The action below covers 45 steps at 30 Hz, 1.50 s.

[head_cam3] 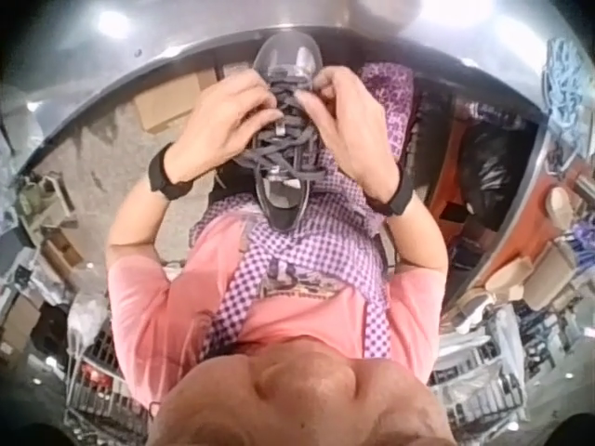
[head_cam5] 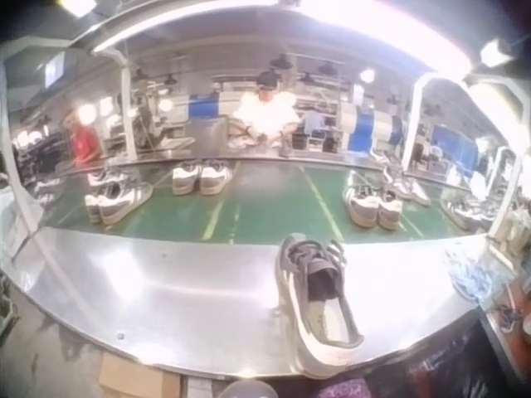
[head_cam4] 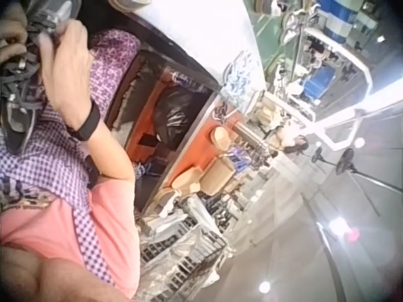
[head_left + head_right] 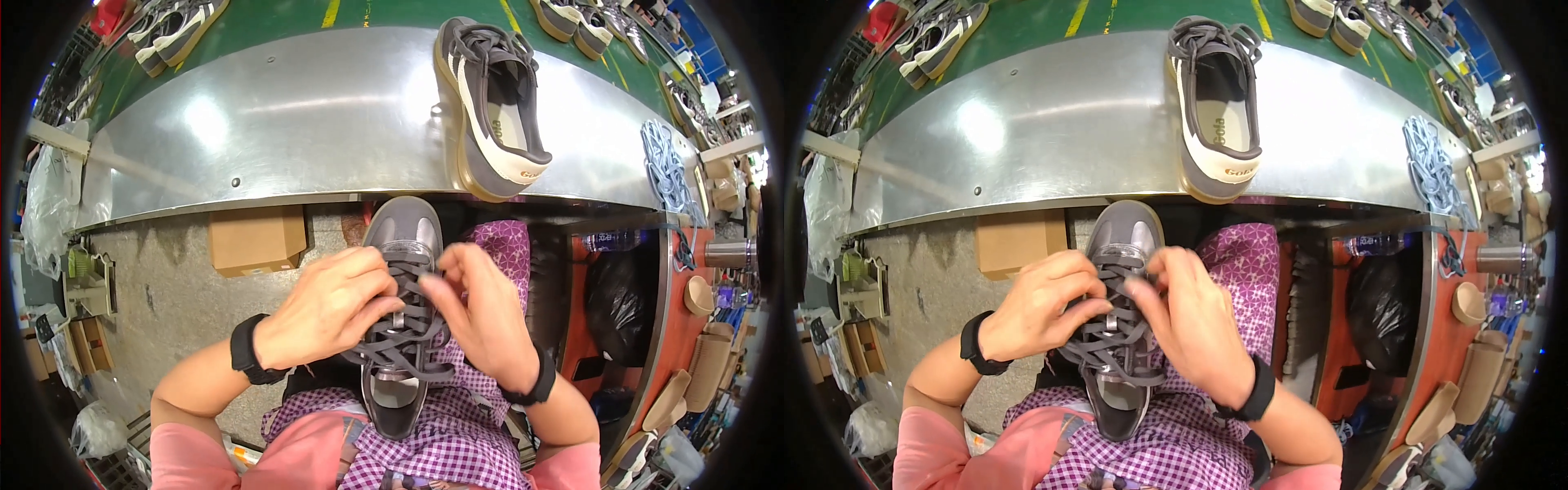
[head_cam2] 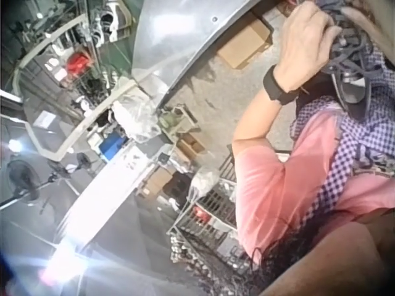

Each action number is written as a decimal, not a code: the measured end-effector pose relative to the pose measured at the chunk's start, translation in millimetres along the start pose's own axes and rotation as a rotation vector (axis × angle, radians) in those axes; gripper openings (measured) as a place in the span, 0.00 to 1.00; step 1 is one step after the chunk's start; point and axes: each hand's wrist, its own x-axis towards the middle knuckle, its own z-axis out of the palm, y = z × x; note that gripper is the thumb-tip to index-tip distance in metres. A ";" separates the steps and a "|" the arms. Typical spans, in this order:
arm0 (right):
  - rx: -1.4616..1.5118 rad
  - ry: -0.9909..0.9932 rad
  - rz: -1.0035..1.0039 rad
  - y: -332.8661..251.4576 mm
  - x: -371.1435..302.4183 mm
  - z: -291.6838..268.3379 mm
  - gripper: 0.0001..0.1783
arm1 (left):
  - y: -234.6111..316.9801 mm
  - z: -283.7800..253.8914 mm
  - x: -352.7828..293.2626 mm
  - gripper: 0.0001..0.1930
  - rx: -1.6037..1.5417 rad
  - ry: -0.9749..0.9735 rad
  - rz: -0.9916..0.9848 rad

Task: The recorder is lacing gray and white athletic shoes on a factory production line.

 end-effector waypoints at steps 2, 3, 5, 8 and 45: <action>0.164 -0.079 0.155 -6.1 -18.9 -5.9 0.17 | 3.7 2.7 -3.9 0.10 0.019 0.064 0.066; 0.163 -0.075 0.129 -3.1 -24.2 -5.4 0.18 | 11.0 1.8 -5.5 0.10 0.130 0.099 0.038; 0.122 -0.064 0.086 -1.9 -26.2 -7.5 0.17 | 14.2 4.2 -6.1 0.14 0.241 0.186 0.019; 0.089 -0.047 0.026 -5.5 -21.1 -8.2 0.15 | 22.4 -2.5 -20.0 0.18 0.117 0.097 -0.215; 0.730 -0.377 0.614 7.2 -26.2 -29.2 0.08 | 2.9 -15.1 -42.4 0.09 -0.791 -0.191 -0.697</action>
